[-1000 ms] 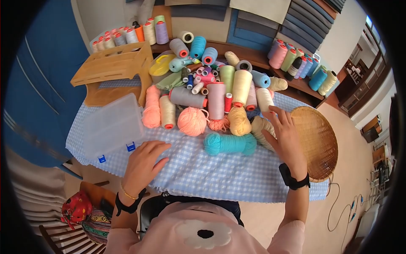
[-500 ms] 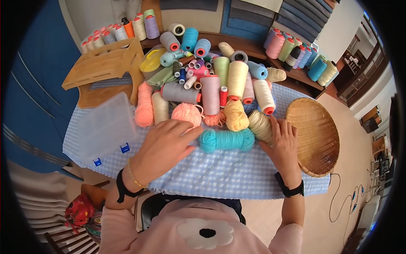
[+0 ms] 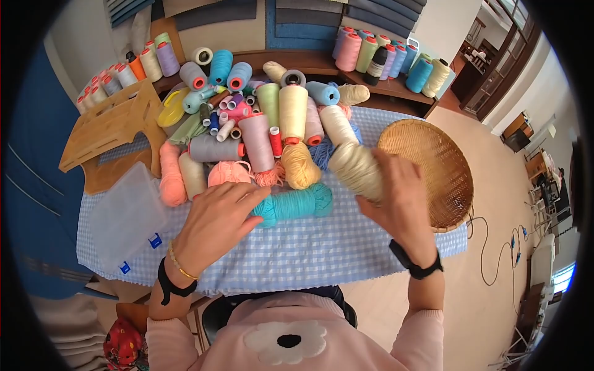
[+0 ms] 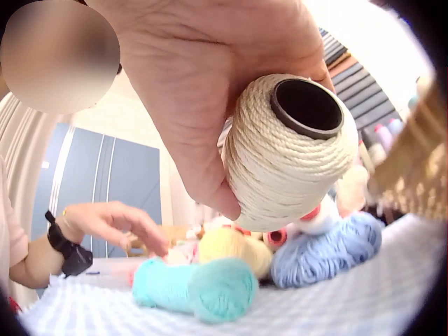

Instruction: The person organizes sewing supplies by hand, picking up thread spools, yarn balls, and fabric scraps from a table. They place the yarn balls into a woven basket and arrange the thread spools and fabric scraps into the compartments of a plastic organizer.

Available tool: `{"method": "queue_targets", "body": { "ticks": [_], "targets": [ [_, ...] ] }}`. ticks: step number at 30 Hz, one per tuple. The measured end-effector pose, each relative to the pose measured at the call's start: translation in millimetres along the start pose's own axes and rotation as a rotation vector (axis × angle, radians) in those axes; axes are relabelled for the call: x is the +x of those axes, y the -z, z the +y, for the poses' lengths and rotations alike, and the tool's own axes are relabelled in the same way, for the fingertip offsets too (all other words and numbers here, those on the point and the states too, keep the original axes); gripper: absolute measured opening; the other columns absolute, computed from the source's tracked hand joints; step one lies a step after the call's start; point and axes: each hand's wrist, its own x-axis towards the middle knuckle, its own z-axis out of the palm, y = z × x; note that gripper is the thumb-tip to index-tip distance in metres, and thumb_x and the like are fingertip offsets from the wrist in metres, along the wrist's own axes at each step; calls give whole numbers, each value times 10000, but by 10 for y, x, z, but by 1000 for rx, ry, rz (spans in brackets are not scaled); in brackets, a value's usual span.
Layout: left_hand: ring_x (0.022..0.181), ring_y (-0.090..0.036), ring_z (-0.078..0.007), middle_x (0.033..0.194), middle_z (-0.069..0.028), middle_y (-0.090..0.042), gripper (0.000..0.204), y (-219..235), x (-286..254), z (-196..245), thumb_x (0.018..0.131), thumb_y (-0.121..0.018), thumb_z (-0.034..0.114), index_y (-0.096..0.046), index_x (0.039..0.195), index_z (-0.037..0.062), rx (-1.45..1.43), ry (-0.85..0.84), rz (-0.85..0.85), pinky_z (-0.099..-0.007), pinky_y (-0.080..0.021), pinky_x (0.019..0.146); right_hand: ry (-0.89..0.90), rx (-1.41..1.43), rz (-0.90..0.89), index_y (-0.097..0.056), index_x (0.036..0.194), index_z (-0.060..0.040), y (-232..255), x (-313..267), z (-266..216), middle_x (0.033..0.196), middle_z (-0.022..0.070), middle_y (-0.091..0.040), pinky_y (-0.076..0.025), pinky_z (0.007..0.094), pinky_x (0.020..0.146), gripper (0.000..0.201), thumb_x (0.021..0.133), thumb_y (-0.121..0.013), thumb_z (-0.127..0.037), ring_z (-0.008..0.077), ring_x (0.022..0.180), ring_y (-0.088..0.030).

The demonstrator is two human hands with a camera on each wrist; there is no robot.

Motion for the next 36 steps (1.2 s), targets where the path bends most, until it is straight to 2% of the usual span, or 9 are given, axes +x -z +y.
{"method": "queue_targets", "body": {
  "ticks": [8, 10, 21, 24, 27, 28, 30, 33, 36],
  "targets": [
    [1037, -605, -296, 1117, -83, -644, 473, 114, -67, -55, 783, -734, 137, -613, 1237, 88, -14, -40, 0, -421, -487, 881, -287, -137, -15, -525, 1295, -45, 552, 22, 944, 1181, 181, -647, -464, 419, 995, 687, 685, -800, -200, 349, 1119, -620],
    [1034, -607, -298, 1119, -80, -648, 479, 117, -77, -73, 780, -737, 142, -614, 1241, 94, 9, -23, -18, -418, -489, 880, -543, -29, -283, -539, 1283, -23, 569, 26, 1222, 1153, 191, -661, -501, 408, 935, 681, 693, -781, -261, 358, 1059, -645],
    [1032, -609, -292, 1133, -73, -645, 486, 93, -93, -123, 792, -737, 152, -609, 1258, 102, 4, -12, -13, -406, -492, 885, -487, -78, -474, -535, 1308, -24, 249, -151, 1928, 1217, 218, -627, -495, 421, 947, 704, 713, -792, -298, 366, 1095, -629],
    [1029, -609, -287, 1134, -68, -644, 484, 94, -88, -139, 804, -734, 161, -606, 1266, 103, 0, -10, -21, -400, -488, 891, -323, -161, -426, -516, 1334, -52, 309, -87, 1778, 1267, 201, -590, -476, 439, 976, 652, 784, -776, -286, 366, 1149, -595],
    [1030, -607, -283, 1135, -64, -644, 484, 94, -82, -137, 812, -731, 167, -604, 1275, 102, 1, -5, -39, -395, -485, 896, -258, -108, -355, -589, 1223, -39, 366, 59, 1188, 1102, 169, -648, -510, 429, 895, 448, 878, -715, -295, 351, 1026, -643],
    [1031, -607, -281, 1136, -62, -644, 485, 89, -83, -137, 816, -729, 168, -603, 1279, 102, 0, -5, -45, -393, -484, 898, -257, -107, -356, -589, 1223, -39, 372, 84, 1004, 1102, 169, -648, -510, 429, 895, 448, 878, -715, -295, 351, 1026, -643],
    [1034, -605, -282, 1138, -62, -644, 487, 90, -86, -134, 815, -730, 168, -603, 1280, 99, -4, -6, -44, -394, -483, 899, -352, 77, -651, -608, 1138, -16, 360, 93, 735, 1011, 158, -671, -533, 423, 813, 386, 889, -708, -294, 351, 895, -670],
    [1000, -606, -261, 1078, -46, -634, 480, 55, -98, -148, 797, -748, 174, -604, 1250, 107, 10, -37, 0, -383, -490, 865, -112, 54, -585, -589, 1067, 5, 148, -88, 610, 927, 155, -665, -538, 425, 725, 320, 878, -693, -231, 350, 781, -670],
    [966, -607, -238, 1016, -29, -623, 471, 30, -107, -161, 778, -767, 179, -605, 1216, 117, 33, -70, 52, -373, -499, 828, -60, -105, -483, -559, 1035, 15, -80, -221, 519, 894, 155, -624, -520, 428, 705, 286, 848, -692, -156, 335, 798, -653]
  ]
}}
